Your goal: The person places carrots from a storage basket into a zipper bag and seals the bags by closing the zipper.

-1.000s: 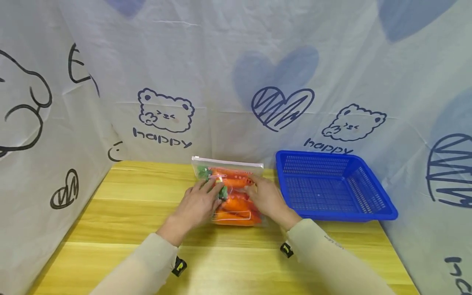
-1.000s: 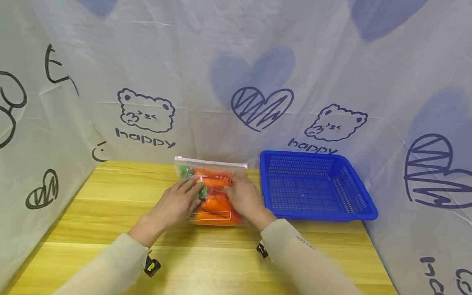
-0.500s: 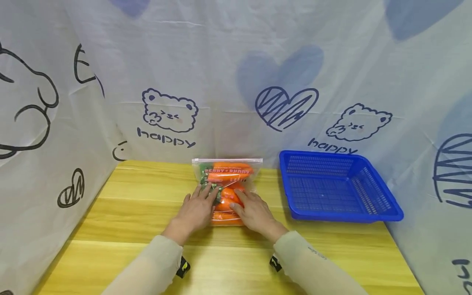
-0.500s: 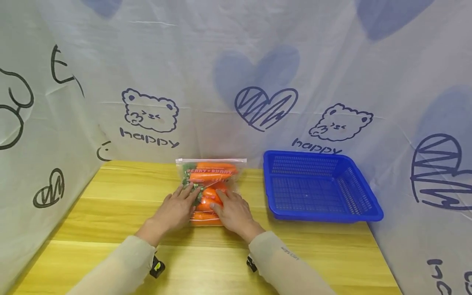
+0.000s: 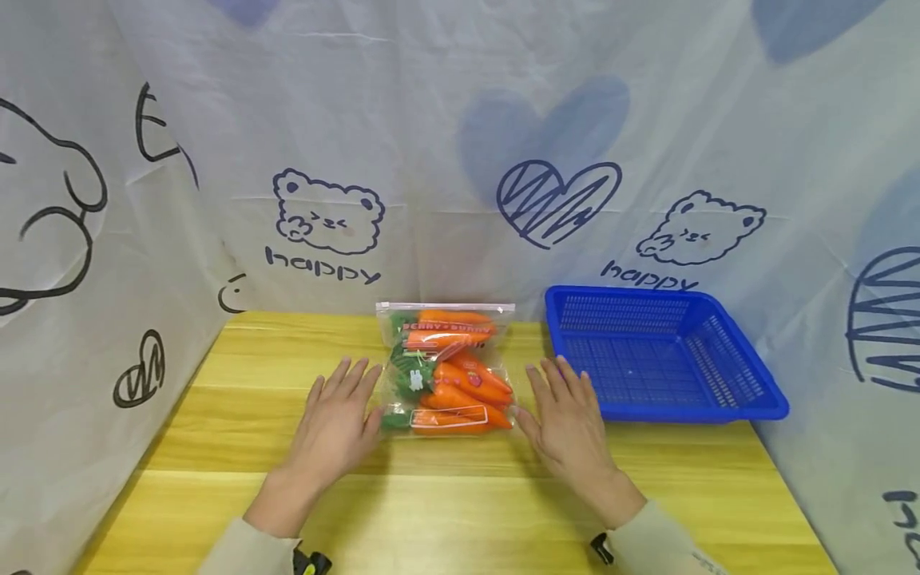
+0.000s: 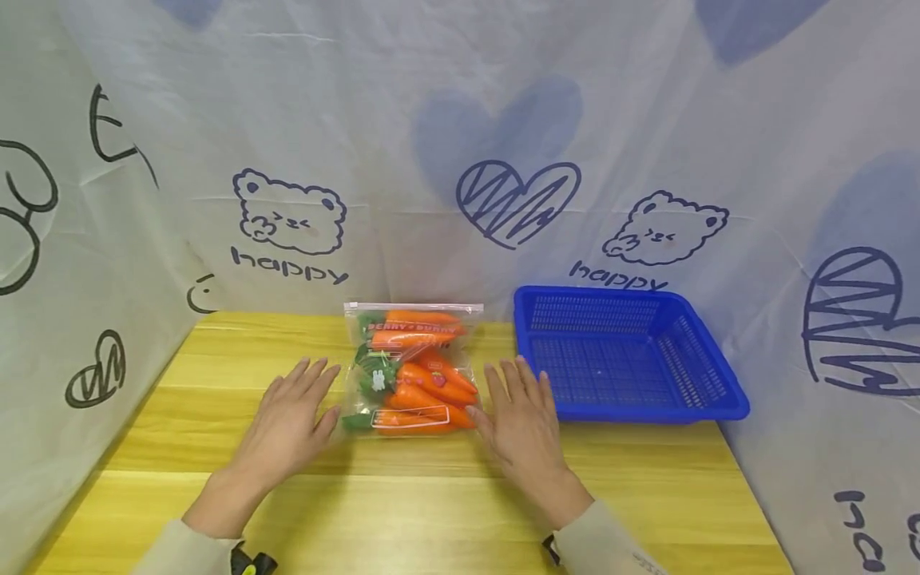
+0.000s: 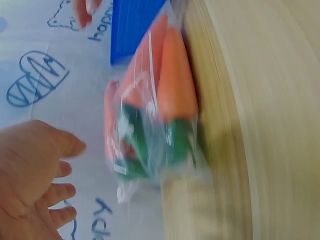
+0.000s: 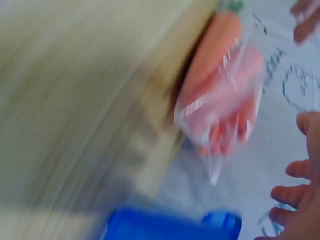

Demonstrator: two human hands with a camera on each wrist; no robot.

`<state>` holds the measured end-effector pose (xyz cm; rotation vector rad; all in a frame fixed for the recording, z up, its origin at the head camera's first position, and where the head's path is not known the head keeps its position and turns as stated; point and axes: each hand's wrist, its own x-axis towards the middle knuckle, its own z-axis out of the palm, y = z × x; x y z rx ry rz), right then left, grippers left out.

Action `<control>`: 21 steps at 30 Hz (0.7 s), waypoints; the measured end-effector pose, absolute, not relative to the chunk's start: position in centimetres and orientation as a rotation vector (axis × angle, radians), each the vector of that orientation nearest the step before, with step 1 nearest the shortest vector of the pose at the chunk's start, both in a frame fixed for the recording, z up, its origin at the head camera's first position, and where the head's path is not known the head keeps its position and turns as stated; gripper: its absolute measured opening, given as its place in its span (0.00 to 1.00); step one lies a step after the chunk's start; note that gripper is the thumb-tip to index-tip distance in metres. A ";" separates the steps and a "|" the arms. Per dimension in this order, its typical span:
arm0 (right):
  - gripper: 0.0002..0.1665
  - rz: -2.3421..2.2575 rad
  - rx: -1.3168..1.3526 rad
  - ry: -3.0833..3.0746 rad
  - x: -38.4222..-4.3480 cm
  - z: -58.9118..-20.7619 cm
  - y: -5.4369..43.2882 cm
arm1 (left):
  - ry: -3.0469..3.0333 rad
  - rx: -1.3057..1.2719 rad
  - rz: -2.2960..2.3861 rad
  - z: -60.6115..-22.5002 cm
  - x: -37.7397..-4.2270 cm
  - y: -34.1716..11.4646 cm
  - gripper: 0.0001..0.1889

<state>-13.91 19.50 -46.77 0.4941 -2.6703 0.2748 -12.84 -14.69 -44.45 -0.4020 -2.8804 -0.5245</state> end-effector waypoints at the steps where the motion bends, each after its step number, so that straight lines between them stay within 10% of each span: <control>1: 0.41 0.271 0.450 -2.706 -13.7 -46.6 20.3 | -2.887 -0.392 -0.519 -44.4 -12.6 -15.3 0.36; 9: 0.53 0.241 0.283 -2.929 -13.2 -46.6 24.2 | -3.026 -0.295 -0.396 -45.2 -11.4 -19.2 0.56; 21: 0.55 0.248 0.241 -2.965 -13.1 -46.1 25.2 | -3.060 -0.287 -0.366 -44.9 -11.6 -19.5 0.58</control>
